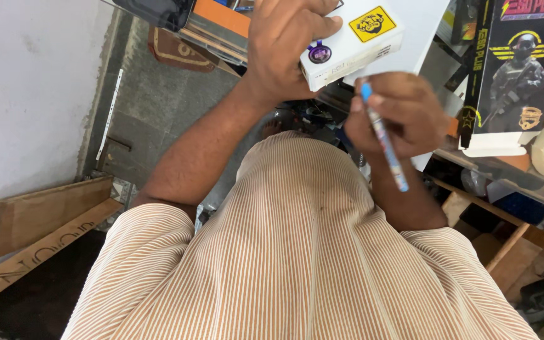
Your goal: The person stands at a glass display counter handling phone accessory packaging. They peel tape, press it onto a white product box, write on the box with a marker, then pick up and compare black screen protector packages and place items back on the counter.
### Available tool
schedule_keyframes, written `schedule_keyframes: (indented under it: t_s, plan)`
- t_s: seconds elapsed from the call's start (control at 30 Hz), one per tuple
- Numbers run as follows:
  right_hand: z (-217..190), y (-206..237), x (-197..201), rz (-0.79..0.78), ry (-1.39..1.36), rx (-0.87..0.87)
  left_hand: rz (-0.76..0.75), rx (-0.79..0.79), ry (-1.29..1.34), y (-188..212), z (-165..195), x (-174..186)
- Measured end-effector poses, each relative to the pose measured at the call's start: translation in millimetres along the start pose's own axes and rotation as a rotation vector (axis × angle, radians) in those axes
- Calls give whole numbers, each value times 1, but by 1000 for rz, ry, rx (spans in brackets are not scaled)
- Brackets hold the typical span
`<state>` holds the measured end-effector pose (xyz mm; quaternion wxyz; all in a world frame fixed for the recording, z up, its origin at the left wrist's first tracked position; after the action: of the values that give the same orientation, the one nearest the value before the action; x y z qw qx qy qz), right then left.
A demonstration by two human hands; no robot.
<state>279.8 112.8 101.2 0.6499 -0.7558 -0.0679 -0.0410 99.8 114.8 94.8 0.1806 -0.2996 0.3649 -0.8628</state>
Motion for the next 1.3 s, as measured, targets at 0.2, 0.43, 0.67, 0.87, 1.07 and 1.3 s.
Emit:
schedule_keyframes:
  t_s: [0.2, 0.43, 0.67, 0.87, 1.07, 1.3]
  plan:
    - [20, -2, 2, -21, -139, -197, -9, -7, -19, -2, 3, 2]
    - [30, 11, -5, 16, -144, -211, 1, -38, 5, -6, 3, 1]
    - [29, 12, -7, 15, -103, -172, 3, -36, 4, -5, 1, 0]
    - [29, 14, -7, 28, -95, -149, -2, -64, 5, -5, 2, 0]
    - [26, 11, -9, -7, -94, -123, 3, -56, 21, -5, 2, 0]
    - [25, 9, -10, -22, -41, -114, 12, -52, 9, -5, 3, 0]
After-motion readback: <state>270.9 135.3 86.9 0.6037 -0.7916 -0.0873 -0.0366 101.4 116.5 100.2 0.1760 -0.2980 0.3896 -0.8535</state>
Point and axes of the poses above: each hand's wrist, its own y-axis away from the middle knuckle, its own x-axis out of the back of the hand, z = x × y, the point moved 8 cm from there along -y, towards the middle knuckle, and after that the axes turned 14 degrees about x, right-handed, at the moved point
